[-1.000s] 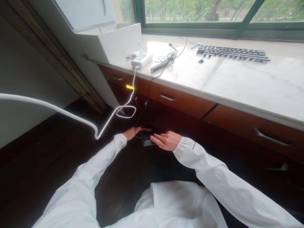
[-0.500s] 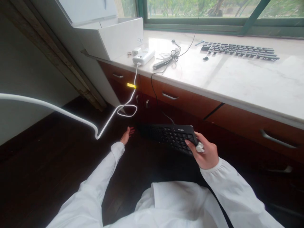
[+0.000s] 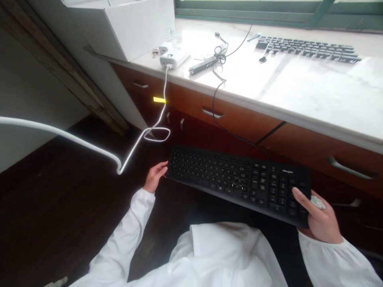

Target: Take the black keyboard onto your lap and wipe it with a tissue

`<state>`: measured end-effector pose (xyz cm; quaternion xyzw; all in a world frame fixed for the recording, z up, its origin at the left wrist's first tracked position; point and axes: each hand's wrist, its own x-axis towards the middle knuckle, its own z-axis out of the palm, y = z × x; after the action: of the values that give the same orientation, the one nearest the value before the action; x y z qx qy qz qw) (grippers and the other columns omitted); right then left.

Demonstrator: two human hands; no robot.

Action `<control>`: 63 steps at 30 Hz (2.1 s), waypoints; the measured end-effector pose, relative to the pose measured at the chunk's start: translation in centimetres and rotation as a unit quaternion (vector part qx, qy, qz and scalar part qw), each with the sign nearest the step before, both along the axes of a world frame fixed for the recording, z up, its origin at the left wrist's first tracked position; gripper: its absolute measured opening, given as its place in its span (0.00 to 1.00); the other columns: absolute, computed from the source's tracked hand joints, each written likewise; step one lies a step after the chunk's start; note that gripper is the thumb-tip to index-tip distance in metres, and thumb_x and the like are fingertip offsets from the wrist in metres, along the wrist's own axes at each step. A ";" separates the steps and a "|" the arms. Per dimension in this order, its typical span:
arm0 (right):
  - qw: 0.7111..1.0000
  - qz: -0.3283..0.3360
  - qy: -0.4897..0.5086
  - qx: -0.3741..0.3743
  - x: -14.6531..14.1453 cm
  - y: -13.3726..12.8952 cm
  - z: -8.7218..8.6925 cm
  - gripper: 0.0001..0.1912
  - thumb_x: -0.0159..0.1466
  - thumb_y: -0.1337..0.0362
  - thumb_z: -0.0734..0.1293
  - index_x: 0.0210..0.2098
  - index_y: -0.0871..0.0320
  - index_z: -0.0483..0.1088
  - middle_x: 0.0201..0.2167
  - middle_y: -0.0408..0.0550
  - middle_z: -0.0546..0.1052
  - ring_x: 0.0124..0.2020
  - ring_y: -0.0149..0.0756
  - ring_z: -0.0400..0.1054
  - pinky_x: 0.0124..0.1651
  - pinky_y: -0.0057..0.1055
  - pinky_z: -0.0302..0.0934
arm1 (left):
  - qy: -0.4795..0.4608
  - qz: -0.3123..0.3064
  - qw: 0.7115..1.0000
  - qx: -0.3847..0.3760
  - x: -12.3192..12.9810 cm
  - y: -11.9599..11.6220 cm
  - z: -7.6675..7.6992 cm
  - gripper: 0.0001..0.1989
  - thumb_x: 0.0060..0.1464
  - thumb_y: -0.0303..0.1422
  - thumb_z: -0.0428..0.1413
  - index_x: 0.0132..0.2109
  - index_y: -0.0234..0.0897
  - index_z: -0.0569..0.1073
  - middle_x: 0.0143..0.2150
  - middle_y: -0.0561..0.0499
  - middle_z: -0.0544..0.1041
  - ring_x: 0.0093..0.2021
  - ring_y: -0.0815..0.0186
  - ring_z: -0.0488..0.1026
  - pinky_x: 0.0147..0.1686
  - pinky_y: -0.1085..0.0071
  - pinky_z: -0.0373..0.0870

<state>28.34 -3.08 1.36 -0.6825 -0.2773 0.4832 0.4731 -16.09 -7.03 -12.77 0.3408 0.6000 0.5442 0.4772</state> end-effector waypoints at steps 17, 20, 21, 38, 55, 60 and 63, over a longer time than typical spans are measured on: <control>0.995 -0.005 0.087 -0.041 0.2 0.4 -2.4 0.20 0.46 0.60 0.76 0.38 0.58 0.74 0.32 0.52 0.79 0.35 0.50 0.77 0.34 0.36 0.73 | -0.182 0.106 0.976 0.054 1.9 -1.6 2.7 0.18 0.46 0.39 0.65 0.45 0.38 0.79 0.34 0.50 0.79 0.26 0.71 0.72 0.23 0.76 0.67; 0.992 0.002 0.114 -0.062 0.5 0.5 -2.9 0.17 0.49 0.61 0.74 0.39 0.58 0.74 0.34 0.52 0.79 0.35 0.48 0.77 0.35 0.36 0.72 | -0.195 0.123 0.970 0.080 2.3 -1.9 2.9 0.17 0.47 0.39 0.65 0.44 0.38 0.79 0.38 0.49 0.80 0.33 0.67 0.76 0.32 0.73 0.73; 0.990 0.008 0.121 -0.067 0.5 0.5 -3.0 0.16 0.51 0.61 0.73 0.39 0.58 0.74 0.35 0.52 0.79 0.36 0.48 0.77 0.35 0.36 0.72 | -0.197 0.123 0.969 0.090 2.4 -1.9 3.0 0.17 0.47 0.39 0.64 0.44 0.38 0.78 0.39 0.49 0.80 0.36 0.66 0.77 0.35 0.73 0.73; 0.995 0.016 0.057 -0.085 3.0 -0.4 -0.3 0.12 0.55 0.56 0.69 0.37 0.53 0.76 0.41 0.55 0.79 0.39 0.49 0.76 0.36 0.41 0.73 | -0.170 0.084 0.978 0.091 6.5 -3.1 5.9 0.28 0.45 0.50 0.61 0.51 0.40 0.75 0.47 0.45 0.79 0.47 0.52 0.76 0.46 0.57 0.74; 0.991 -0.028 0.073 -0.111 3.9 -1.2 0.2 0.09 0.58 0.58 0.67 0.35 0.52 0.78 0.44 0.59 0.78 0.38 0.47 0.76 0.36 0.41 0.73 | -0.210 0.091 0.968 0.104 7.8 -4.2 7.0 0.30 0.46 0.60 0.56 0.46 0.43 0.77 0.41 0.48 0.79 0.37 0.59 0.76 0.30 0.66 0.74; 0.994 -0.024 0.072 -0.082 3.9 -1.4 0.2 0.10 0.61 0.59 0.65 0.38 0.53 0.77 0.43 0.60 0.78 0.38 0.45 0.77 0.37 0.38 0.72 | -0.260 -0.035 0.960 0.099 9.7 -5.1 6.5 0.36 0.32 0.69 0.55 0.36 0.42 0.76 0.28 0.48 0.76 0.25 0.62 0.74 0.17 0.72 0.66; 0.994 -0.039 0.083 -0.062 3.4 -1.6 0.0 0.10 0.60 0.59 0.66 0.38 0.54 0.77 0.42 0.57 0.79 0.37 0.44 0.77 0.36 0.37 0.72 | -0.268 -0.143 0.947 0.107 12.1 -5.6 6.2 0.31 0.38 0.53 0.67 0.49 0.47 0.72 0.44 0.47 0.78 0.37 0.56 0.79 0.27 0.67 0.76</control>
<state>31.71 -4.67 1.33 -0.6782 -0.1796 0.5357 0.4699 -4.01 -12.59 -6.61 0.3134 0.3331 0.6027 0.6539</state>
